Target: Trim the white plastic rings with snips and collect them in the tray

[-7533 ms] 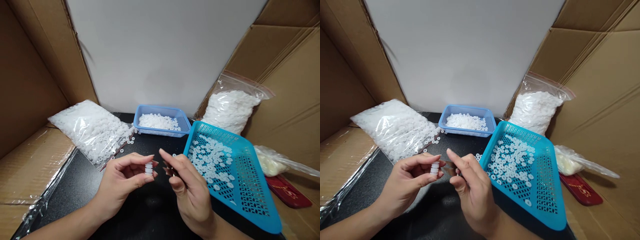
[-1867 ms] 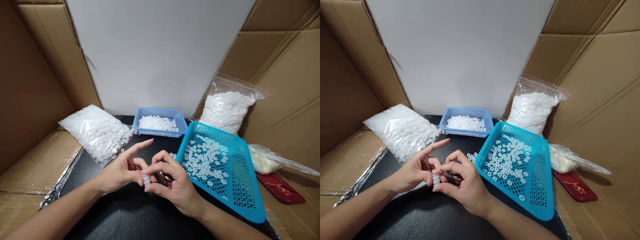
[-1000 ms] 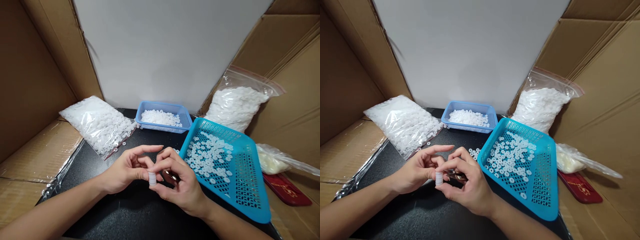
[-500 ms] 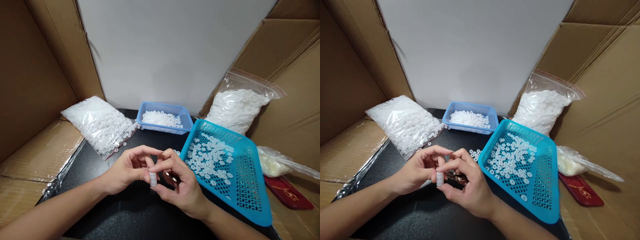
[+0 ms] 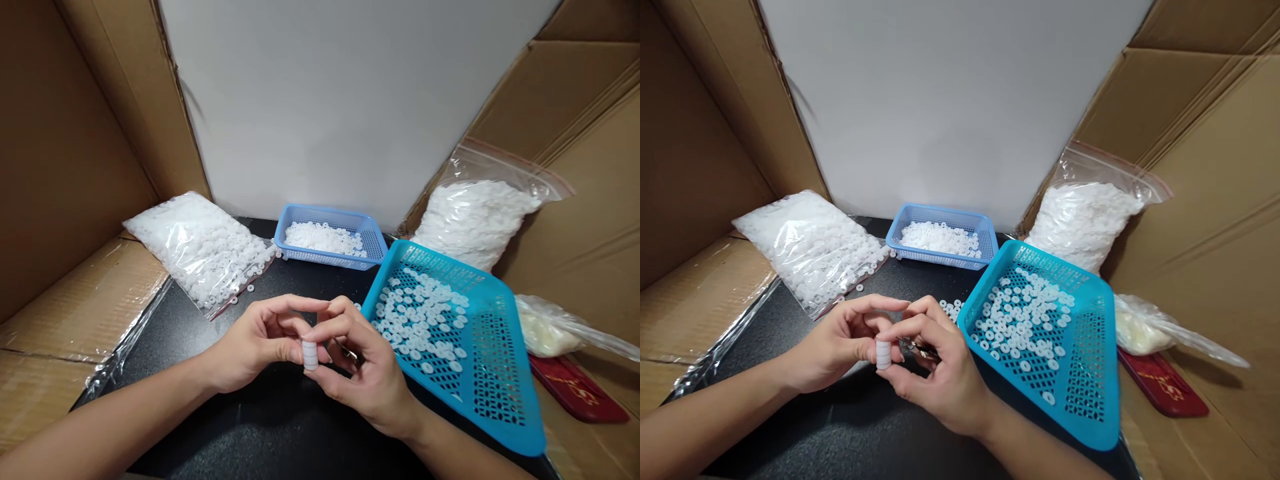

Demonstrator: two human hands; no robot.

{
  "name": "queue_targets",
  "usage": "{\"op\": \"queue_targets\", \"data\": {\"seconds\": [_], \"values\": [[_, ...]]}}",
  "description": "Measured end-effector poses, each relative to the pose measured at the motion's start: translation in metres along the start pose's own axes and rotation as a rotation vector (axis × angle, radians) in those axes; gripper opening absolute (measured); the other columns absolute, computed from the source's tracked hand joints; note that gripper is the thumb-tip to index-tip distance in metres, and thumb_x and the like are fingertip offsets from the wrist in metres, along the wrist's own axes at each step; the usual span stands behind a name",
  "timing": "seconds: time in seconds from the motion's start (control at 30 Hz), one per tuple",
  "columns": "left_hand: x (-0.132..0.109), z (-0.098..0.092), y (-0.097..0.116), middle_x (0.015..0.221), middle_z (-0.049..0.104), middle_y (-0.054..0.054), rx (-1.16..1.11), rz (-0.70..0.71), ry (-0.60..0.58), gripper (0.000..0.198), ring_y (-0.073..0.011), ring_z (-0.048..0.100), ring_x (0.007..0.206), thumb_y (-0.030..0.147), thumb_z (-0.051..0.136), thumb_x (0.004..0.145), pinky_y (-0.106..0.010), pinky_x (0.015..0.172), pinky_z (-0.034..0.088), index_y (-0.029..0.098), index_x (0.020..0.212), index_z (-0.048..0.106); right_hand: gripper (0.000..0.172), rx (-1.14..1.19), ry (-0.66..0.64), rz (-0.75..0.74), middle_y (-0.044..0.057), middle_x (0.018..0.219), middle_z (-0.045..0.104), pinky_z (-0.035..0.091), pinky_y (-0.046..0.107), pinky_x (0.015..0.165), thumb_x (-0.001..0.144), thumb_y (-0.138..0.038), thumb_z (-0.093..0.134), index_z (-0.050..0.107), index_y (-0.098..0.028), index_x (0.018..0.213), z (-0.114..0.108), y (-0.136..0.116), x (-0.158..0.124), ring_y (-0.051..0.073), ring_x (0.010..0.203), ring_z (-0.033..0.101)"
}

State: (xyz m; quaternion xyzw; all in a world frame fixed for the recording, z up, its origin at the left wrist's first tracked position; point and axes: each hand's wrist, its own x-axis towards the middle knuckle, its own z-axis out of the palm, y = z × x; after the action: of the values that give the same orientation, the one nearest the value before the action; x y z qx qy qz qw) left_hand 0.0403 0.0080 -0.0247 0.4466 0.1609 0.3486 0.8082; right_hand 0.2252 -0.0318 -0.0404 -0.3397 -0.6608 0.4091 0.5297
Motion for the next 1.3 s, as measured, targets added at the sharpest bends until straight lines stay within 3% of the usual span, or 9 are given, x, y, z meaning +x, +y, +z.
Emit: {"op": "queue_targets", "data": {"seconds": [0.33, 0.47, 0.67, 0.87, 1.3], "values": [[0.0026, 0.0017, 0.0008, 0.067, 0.076, 0.002, 0.047, 0.003, 0.084, 0.039, -0.0096, 0.07, 0.06, 0.019, 0.095, 0.069, -0.02, 0.069, 0.056, 0.019, 0.105, 0.081, 0.022, 0.009, -0.011, -0.014, 0.0, 0.095, 0.054, 0.038, 0.019, 0.045, 0.081, -0.016, 0.079, 0.073, -0.029, 0.099, 0.0012, -0.0005, 0.0003, 0.009, 0.061, 0.047], [0.0017, 0.0013, 0.001, 0.067, 0.076, 0.002, 0.052, 0.001, 0.098, 0.042, -0.0109, 0.07, 0.061, 0.019, 0.096, 0.066, -0.021, 0.069, 0.056, 0.018, 0.105, 0.081, 0.026, 0.029, -0.011, -0.023, 0.0, 0.096, 0.053, 0.038, 0.017, 0.045, 0.08, -0.014, 0.079, 0.072, -0.03, 0.1, 0.001, -0.0002, 0.0004, 0.009, 0.063, 0.048], [0.0011, 0.0024, 0.0021, 0.08, 0.084, -0.002, -0.03, -0.01, 0.039, 0.038, -0.0168, 0.08, 0.083, 0.013, 0.088, 0.078, -0.025, 0.081, 0.059, 0.023, 0.114, 0.08, 0.031, 0.065, -0.016, -0.007, -0.001, 0.094, 0.049, 0.036, 0.015, 0.045, 0.079, -0.013, 0.079, 0.073, -0.032, 0.102, 0.0001, 0.0004, -0.001, 0.008, 0.064, 0.046], [0.0014, 0.0029, 0.0033, 0.073, 0.08, 0.001, 0.013, -0.003, 0.061, 0.036, -0.0105, 0.074, 0.068, 0.014, 0.09, 0.075, -0.019, 0.072, 0.056, 0.021, 0.109, 0.081, 0.033, 0.05, -0.027, -0.031, -0.002, 0.094, 0.049, 0.035, 0.015, 0.047, 0.08, -0.012, 0.077, 0.072, -0.034, 0.104, 0.0007, 0.0002, -0.0023, 0.007, 0.062, 0.044], [0.0017, 0.0011, 0.0029, 0.07, 0.073, 0.001, 0.079, -0.034, 0.115, 0.042, -0.0103, 0.065, 0.062, 0.027, 0.097, 0.066, -0.021, 0.065, 0.051, 0.019, 0.104, 0.082, 0.033, 0.057, -0.04, -0.021, -0.004, 0.098, 0.05, 0.033, 0.016, 0.046, 0.081, -0.013, 0.077, 0.071, -0.035, 0.104, 0.0014, 0.0018, -0.0026, 0.004, 0.056, 0.038]]}}
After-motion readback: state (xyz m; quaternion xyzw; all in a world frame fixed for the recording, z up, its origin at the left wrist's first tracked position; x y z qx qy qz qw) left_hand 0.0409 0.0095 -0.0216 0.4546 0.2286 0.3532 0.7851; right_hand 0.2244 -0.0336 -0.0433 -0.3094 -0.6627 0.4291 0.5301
